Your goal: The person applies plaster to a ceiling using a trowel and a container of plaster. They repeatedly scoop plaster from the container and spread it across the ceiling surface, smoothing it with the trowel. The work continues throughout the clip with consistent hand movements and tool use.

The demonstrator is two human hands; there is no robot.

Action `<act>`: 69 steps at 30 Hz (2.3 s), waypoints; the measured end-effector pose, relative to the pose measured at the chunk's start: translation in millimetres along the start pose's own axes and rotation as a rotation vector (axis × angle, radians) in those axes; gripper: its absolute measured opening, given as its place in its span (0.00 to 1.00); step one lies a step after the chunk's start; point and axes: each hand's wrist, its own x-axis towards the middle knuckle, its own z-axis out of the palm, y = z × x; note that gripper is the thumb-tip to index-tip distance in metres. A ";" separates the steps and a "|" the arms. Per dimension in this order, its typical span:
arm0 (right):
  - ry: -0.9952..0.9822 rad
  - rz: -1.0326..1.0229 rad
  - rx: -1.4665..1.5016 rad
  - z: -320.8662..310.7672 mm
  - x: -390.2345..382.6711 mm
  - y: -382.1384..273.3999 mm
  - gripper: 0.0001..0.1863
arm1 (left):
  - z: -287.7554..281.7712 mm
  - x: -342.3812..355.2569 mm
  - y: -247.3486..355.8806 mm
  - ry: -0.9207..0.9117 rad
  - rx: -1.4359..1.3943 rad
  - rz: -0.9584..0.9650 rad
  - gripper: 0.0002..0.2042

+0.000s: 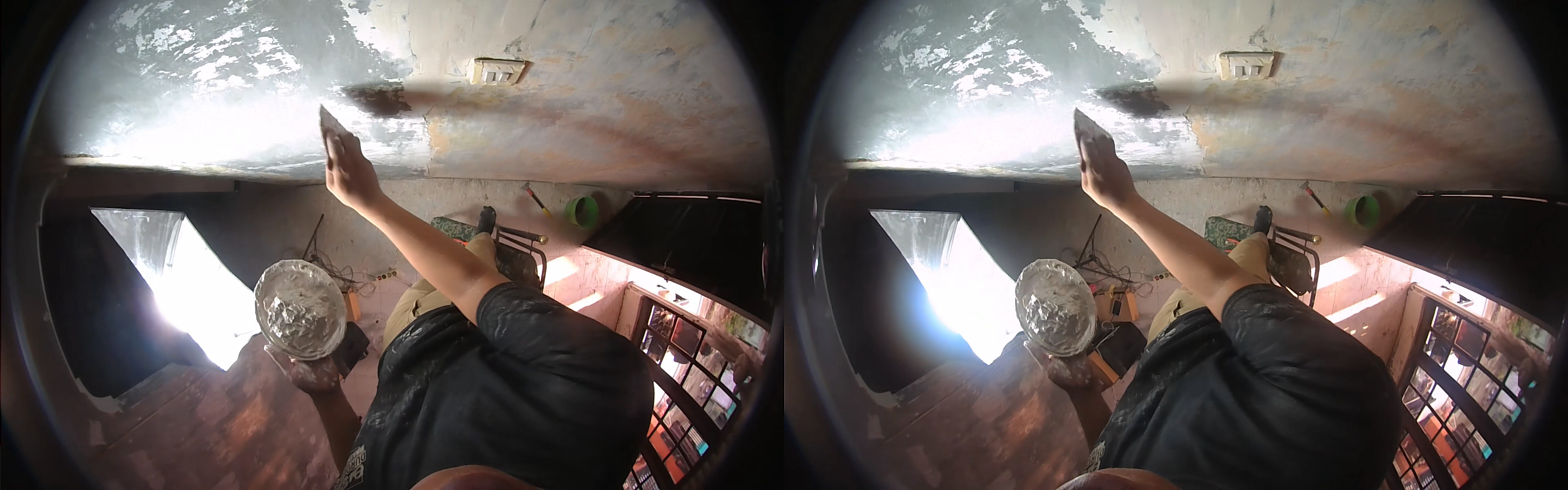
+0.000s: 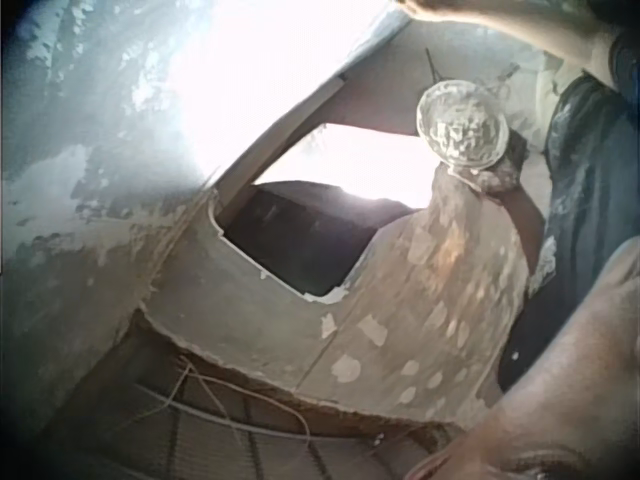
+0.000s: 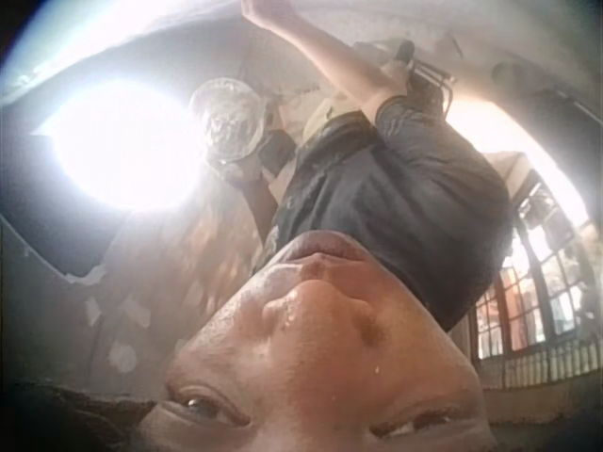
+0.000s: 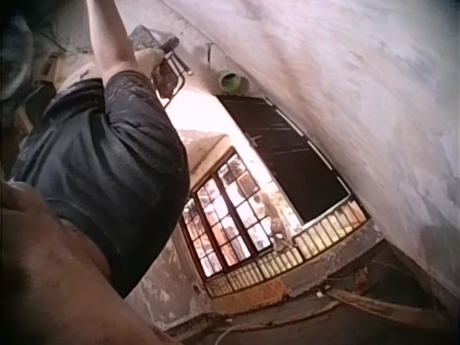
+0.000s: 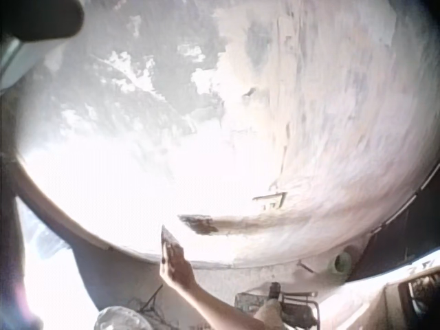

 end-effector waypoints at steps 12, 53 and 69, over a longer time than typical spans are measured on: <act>0.334 0.237 -0.160 -131.8 8.9 53.1 0.25 | 19.5 -4.0 0.1 -0.046 -0.124 -0.072 0.32; 0.104 0.690 0.517 -323.9 3.0 -41.0 0.22 | 127.7 29.0 -68.4 -0.348 -0.255 -0.422 0.35; 0.391 0.529 0.228 -93.6 72.1 -25.2 0.34 | -3.0 2.4 -35.7 0.132 -0.246 -0.139 0.30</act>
